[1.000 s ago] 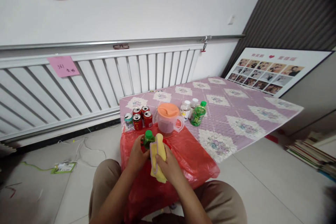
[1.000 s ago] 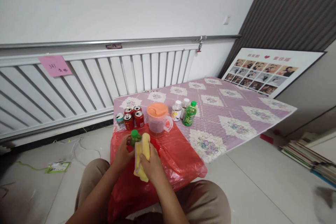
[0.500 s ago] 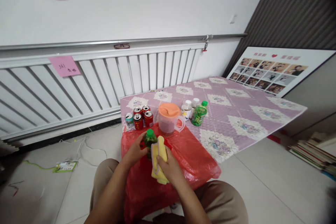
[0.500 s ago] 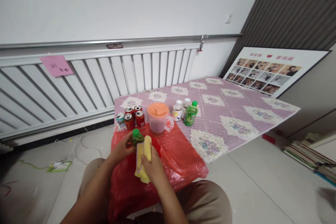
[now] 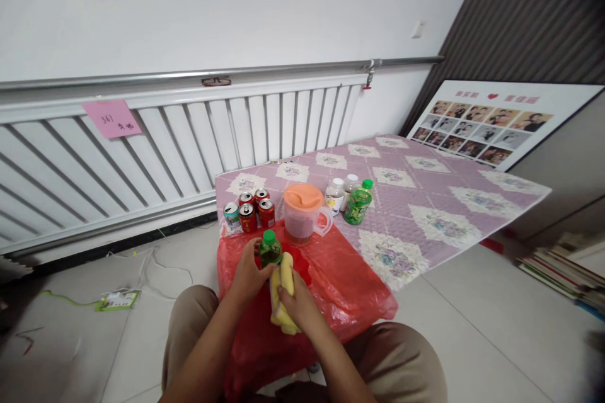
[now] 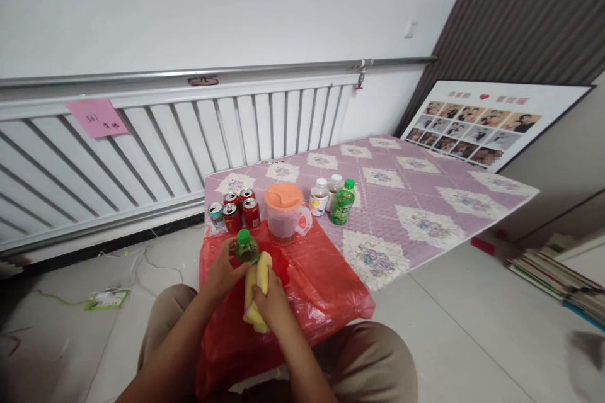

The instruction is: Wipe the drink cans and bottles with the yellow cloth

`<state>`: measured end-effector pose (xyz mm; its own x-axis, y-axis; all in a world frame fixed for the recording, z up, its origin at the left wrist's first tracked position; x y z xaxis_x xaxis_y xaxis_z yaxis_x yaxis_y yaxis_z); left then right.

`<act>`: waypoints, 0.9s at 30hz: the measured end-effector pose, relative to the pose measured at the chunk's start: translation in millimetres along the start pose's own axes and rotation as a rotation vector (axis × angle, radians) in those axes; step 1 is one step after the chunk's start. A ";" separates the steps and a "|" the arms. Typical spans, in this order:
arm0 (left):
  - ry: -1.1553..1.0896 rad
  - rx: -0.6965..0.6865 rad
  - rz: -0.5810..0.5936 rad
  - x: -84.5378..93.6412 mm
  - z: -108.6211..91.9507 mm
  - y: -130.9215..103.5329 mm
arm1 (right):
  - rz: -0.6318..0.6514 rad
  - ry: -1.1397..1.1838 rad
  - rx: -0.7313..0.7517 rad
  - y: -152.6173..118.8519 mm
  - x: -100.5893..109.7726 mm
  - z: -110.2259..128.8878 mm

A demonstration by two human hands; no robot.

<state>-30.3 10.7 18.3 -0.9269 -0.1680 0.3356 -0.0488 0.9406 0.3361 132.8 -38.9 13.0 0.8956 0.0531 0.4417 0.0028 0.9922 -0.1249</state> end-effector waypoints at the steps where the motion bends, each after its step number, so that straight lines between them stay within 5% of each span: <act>1: -0.014 0.001 0.022 2.4 0.7 1.1 | 0.007 0.001 -0.010 -0.1 1.0 -0.5; 8: -0.185 -0.020 0.227 14.7 10.0 8.5 | 0.000 0.025 -0.029 -3.7 13.6 17.5; 13: -0.125 -0.005 0.132 7.1 1.3 3.1 | -0.073 0.021 0.083 -9.2 18.3 35.8; 17: -0.059 0.006 0.050 1.5 -3.8 -2.5 | -0.076 -0.024 0.082 -7.4 9.3 24.8; 22: 0.004 -0.049 0.127 7.3 -3.4 -1.6 | -0.020 -0.061 -0.011 0.6 -3.6 -1.2; 27: 0.024 -0.026 0.204 14.2 -9.9 1.1 | -0.011 -0.050 -0.020 2.1 0.2 -0.9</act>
Point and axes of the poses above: each hand's wrist, its own y-axis towards the middle knuckle, its own x-axis out of the back of the hand, z = x × y, the point moved 1 cm from there along y, towards the middle knuckle, and after that the axes turned 5 degrees about -x, right-handed, at the moved point
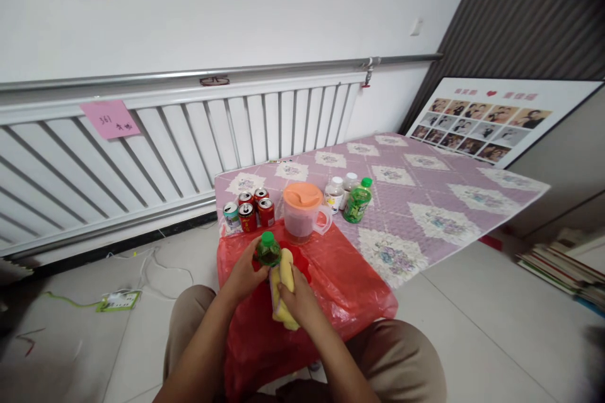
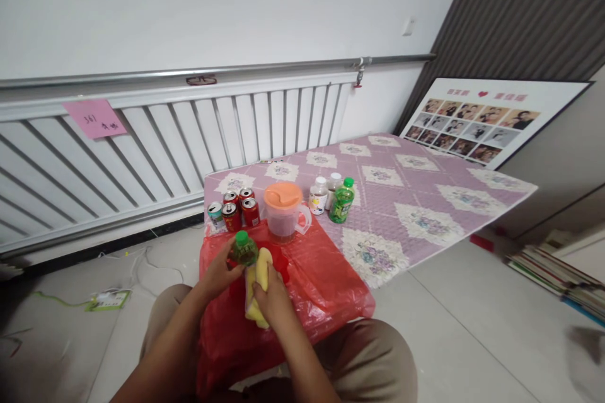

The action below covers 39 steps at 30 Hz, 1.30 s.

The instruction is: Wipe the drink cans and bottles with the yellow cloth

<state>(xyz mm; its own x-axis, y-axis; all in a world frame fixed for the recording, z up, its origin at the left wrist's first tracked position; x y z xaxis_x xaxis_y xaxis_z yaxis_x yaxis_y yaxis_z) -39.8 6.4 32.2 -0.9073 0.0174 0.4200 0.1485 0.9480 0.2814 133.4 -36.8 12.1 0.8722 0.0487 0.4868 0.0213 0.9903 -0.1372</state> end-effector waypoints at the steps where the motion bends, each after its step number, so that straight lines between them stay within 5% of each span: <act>1: 0.005 0.010 -0.005 -0.3 -1.3 -0.1 | -0.007 0.006 0.005 -1.1 2.5 3.4; 9: -0.078 0.039 -0.116 -14.8 -3.2 -2.3 | -0.078 0.011 0.169 -10.7 22.1 34.1; 20: -0.067 0.058 -0.069 -4.1 4.2 -6.1 | 0.026 -0.043 -0.006 0.1 -1.3 -5.2; 30: -0.187 0.024 -0.073 -12.7 12.8 -3.7 | -0.075 -0.015 0.156 -15.6 20.5 38.5; 39: 0.015 0.030 -0.244 -18.8 19.5 -9.2 | 0.093 -0.090 -0.012 -8.1 -10.5 1.2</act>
Point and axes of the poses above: each hand's wrist, its own y-axis towards the middle knuckle, its own x-axis out of the back of the hand, z = x × y, the point moved 1 cm from there along y, towards the middle knuckle, and after that the axes turned 5 degrees about -x, right-handed, at the moved point
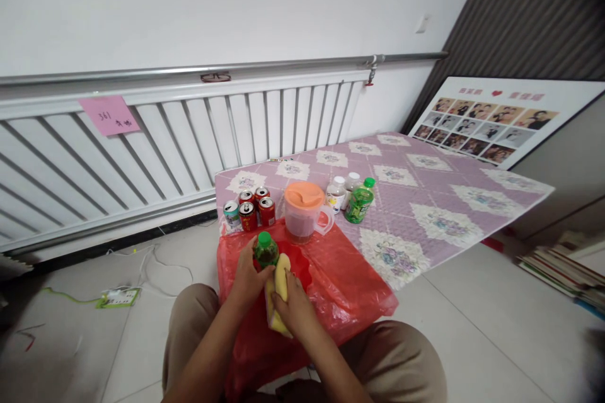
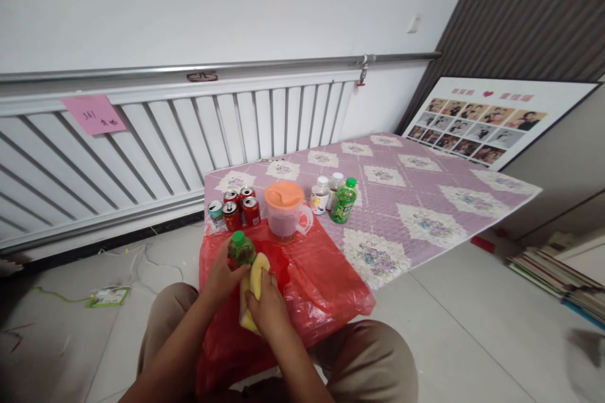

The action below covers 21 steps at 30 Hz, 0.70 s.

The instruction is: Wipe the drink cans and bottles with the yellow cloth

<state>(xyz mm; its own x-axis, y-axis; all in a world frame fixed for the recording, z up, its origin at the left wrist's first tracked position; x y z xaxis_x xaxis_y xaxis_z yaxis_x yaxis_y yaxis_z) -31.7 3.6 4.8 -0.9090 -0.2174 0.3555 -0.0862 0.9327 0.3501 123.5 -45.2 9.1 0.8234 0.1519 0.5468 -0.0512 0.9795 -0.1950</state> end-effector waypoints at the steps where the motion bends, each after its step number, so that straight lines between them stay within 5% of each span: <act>1: 0.021 -0.013 0.005 1.2 0.0 0.0 | 0.007 0.007 -0.005 1.1 -1.4 -3.3; 8: -0.053 0.009 0.174 18.7 -4.1 7.1 | -0.039 0.063 0.020 -1.1 11.2 6.8; 14: -0.129 0.052 0.167 18.2 -10.8 6.5 | -0.140 0.075 0.161 -13.1 24.0 37.8; 21: -0.121 0.063 0.080 10.6 4.9 -0.5 | -0.089 -0.049 0.104 -0.2 4.6 9.8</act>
Point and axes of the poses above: each hand's wrist, its own y-axis towards the middle knuckle, its own x-axis out of the back of the hand, z = x × y, the point moved 1 cm from there along y, towards the middle knuckle, and after that the axes turned 5 degrees about -x, right-handed, at the moved point
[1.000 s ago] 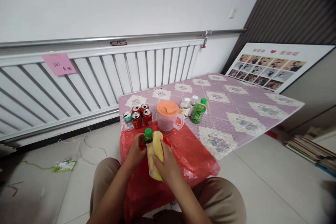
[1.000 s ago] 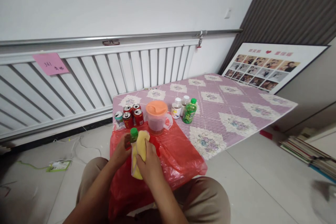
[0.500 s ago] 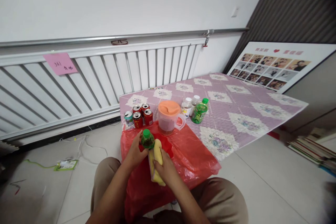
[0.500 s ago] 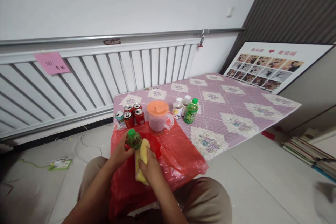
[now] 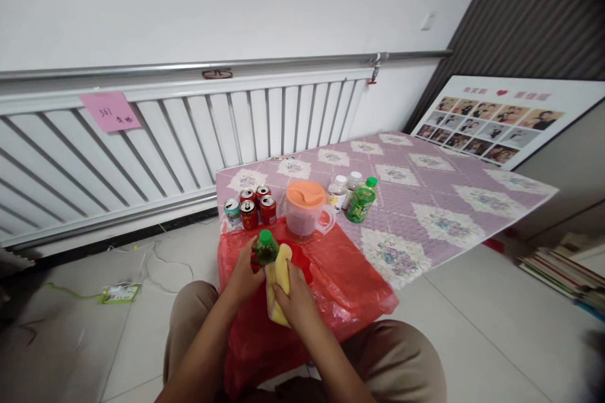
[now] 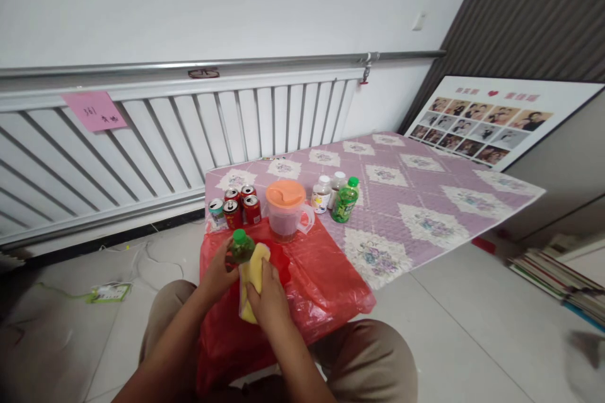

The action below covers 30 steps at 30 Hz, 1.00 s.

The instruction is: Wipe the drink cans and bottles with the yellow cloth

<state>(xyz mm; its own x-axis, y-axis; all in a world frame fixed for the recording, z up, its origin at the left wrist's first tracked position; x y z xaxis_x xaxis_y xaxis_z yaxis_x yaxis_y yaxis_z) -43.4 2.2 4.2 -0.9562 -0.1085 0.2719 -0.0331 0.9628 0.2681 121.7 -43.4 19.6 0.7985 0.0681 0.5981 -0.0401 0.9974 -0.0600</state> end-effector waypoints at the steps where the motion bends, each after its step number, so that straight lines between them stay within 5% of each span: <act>1: -0.008 0.003 0.016 0.6 2.5 -0.3 | 0.018 -0.008 -0.016 1.1 -3.4 -5.8; 6: 0.031 0.001 0.057 4.3 6.0 0.6 | 0.033 0.017 -0.046 2.9 -7.0 -16.1; 16: 0.083 0.015 -0.028 1.4 -1.9 1.5 | -0.109 -0.005 0.139 -9.9 15.5 21.4; 22: 0.122 -0.058 -0.015 3.6 -0.3 1.2 | -0.038 -0.028 0.086 -4.5 12.5 -3.7; 30: 0.038 -0.063 0.113 8.8 -15.3 10.9 | -0.261 0.080 0.197 4.0 38.7 18.6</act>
<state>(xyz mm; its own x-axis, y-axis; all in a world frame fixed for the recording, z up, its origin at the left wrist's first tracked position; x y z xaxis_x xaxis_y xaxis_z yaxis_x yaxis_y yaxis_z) -47.7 8.0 23.7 -0.9410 -0.0106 0.3383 0.0939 0.9522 0.2908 141.3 -36.3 57.4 0.8413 -0.1848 0.5080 0.0632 0.9669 0.2471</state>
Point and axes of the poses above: each hand's wrist, its own y-axis towards the middle knuckle, its own x-axis out of the back of the hand, z = x × y, the point moved 1 cm from there along y, towards the middle knuckle, and after that the axes turned 5 degrees about -x, right-handed, at the moved point
